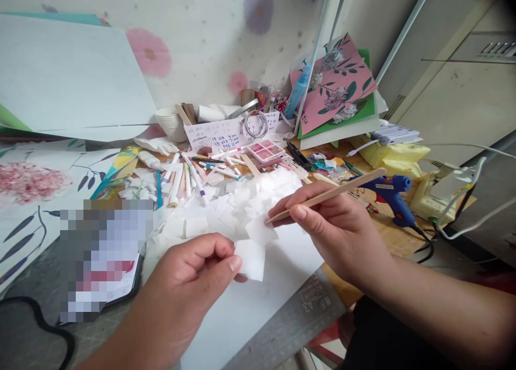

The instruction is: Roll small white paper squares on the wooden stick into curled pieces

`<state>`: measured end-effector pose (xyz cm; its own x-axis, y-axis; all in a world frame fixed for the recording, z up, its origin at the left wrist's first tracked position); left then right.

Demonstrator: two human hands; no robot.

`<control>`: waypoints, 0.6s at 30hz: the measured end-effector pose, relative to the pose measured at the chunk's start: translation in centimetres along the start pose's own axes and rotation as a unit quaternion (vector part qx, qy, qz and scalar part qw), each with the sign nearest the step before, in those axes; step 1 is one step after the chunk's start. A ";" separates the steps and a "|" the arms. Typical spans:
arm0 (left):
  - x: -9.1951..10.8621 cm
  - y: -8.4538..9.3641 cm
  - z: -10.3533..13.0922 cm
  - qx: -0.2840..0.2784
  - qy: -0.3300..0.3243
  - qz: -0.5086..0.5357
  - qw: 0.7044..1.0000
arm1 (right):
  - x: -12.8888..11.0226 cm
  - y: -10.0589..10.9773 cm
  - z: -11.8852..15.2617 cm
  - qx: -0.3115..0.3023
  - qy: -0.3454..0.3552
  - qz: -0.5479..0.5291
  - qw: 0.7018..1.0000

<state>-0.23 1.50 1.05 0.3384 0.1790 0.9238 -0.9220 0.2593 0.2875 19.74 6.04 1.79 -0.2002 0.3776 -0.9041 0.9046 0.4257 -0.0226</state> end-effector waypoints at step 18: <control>-1.2 0.3 -0.1 -0.027 -0.029 0.009 0.999 | 0.7 4.7 -2.1 0.087 0.032 0.265 0.960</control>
<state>-0.88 1.51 0.03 0.3092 0.1294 0.9422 -0.9155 0.3086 0.2580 23.08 10.05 1.92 0.2869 0.5556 -0.7804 0.9343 0.0178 0.3561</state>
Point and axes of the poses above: each hand's wrist, its own z-axis away from the middle knuckle, its own y-axis out of the back of the hand, x = y × z, the point moved 2 cm from there along -z, towards the middle knuckle, and after that the axes turned 7 degrees about -x, right-handed, at the moved point
